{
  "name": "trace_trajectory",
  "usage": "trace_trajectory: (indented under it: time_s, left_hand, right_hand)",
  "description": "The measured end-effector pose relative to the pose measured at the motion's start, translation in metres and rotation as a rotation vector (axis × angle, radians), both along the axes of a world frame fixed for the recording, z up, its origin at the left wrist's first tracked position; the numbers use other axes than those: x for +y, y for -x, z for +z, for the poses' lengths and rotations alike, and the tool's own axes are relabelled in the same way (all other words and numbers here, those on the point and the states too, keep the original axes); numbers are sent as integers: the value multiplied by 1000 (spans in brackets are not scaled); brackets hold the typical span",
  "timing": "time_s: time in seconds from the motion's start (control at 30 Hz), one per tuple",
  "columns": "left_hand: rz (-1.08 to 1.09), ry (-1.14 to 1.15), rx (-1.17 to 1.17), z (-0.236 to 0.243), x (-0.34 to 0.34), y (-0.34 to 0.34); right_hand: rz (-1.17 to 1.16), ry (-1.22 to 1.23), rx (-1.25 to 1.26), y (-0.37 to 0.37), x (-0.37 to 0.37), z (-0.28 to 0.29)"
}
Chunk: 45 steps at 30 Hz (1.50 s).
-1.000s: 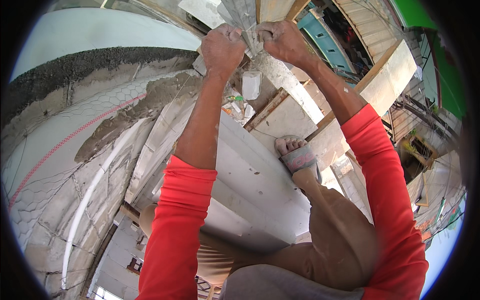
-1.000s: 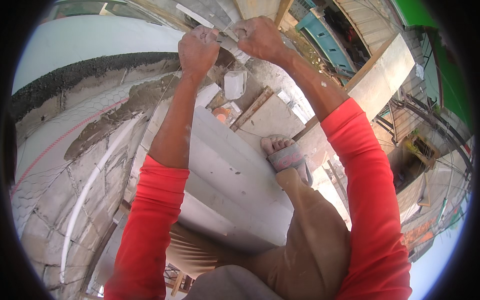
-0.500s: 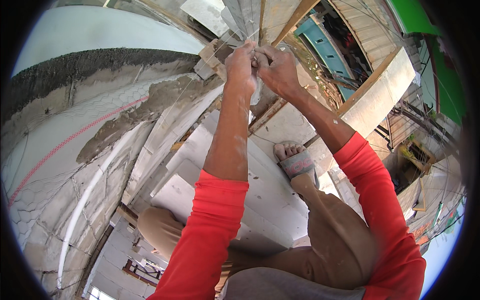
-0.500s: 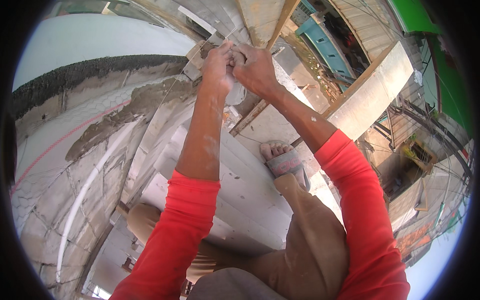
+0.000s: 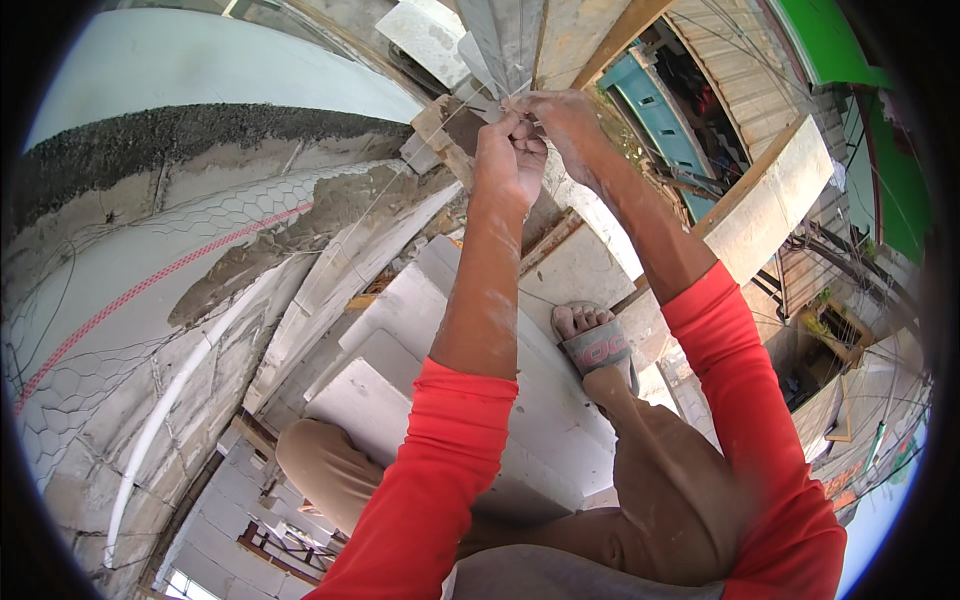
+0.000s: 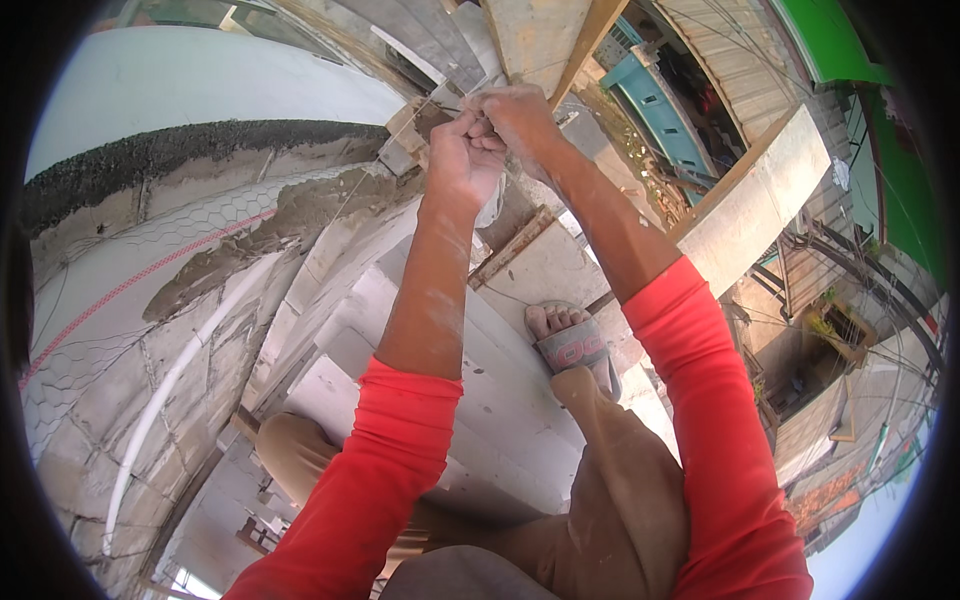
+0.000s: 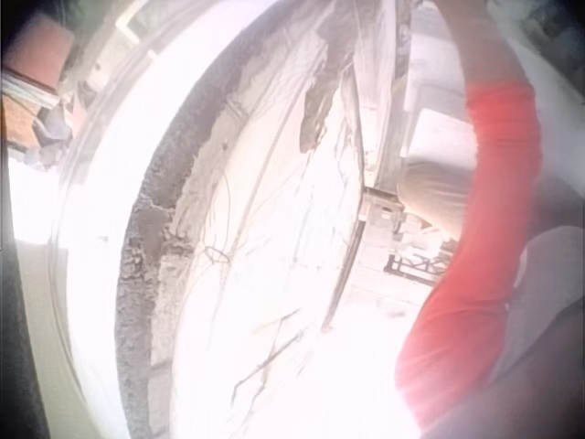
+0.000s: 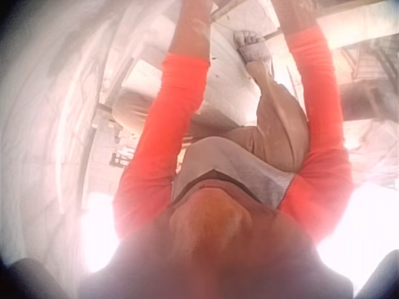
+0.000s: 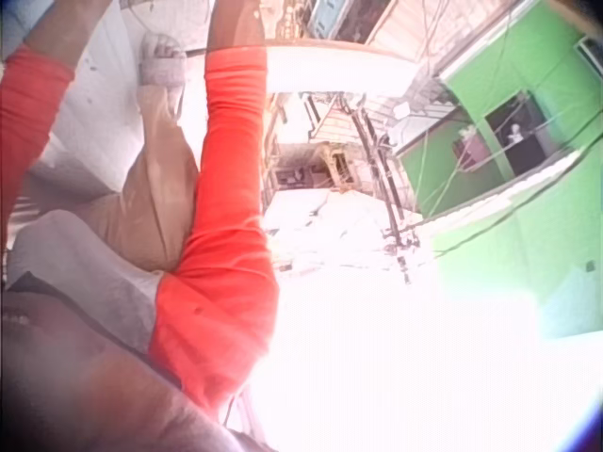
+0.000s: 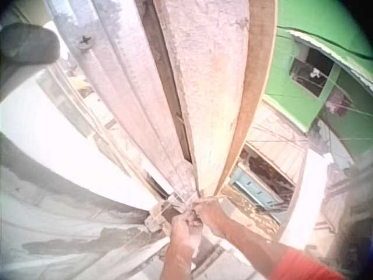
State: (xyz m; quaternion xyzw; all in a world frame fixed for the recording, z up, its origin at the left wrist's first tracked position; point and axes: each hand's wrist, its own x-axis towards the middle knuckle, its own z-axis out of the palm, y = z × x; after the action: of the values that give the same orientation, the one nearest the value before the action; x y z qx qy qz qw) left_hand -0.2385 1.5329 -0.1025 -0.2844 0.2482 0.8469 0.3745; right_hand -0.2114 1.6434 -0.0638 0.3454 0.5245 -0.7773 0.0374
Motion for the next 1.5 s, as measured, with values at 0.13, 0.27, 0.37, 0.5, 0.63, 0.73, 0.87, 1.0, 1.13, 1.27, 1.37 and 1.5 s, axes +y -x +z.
trace_trajectory:
  time_s: [0.13, 0.27, 0.37, 0.5, 0.63, 0.73, 0.87, 1.0, 1.13, 1.27, 1.37, 1.5]
  left_hand:
    - [-2, -31, -13, 3, -8, -5]
    - [33, 146, -116, 25, 1, -25]
    - [-17, 463, 4, 40, 1, -50]
    - [-65, 961, 389, 67, -10, -46]
    - [-216, 929, 489, 57, -7, -3]
    - [-386, 823, 470, 41, -7, 17]
    - [-473, 814, 445, 31, -10, 24]
    - [-406, 645, 261, 39, -11, 23]
    - [-303, 277, -9, 30, -20, 1]
    - [-339, 142, -46, 21, -31, -10]
    - [-346, 341, -53, 26, -31, -8]
    - [-369, 532, 87, 44, -19, -20]
  right_hand:
    - [35, 28, -23, 6, 2, -11]
    - [72, -133, 3, 6, 11, -25]
    - [82, -295, 10, 3, 20, -43]
    - [88, -341, -56, 10, 6, -26]
    - [35, -333, -13, 9, 3, -23]
    - [58, -302, -28, 8, 6, -38]
    - [163, -307, -7, -1, 8, -32]
    - [190, -261, 58, -9, 28, -19]
    - [228, -246, 2, -6, 34, -7]
    - [373, -203, 17, -8, 27, -18]
    - [373, -185, 45, -9, 22, -14]
    - [343, -294, -44, -2, 27, -21]
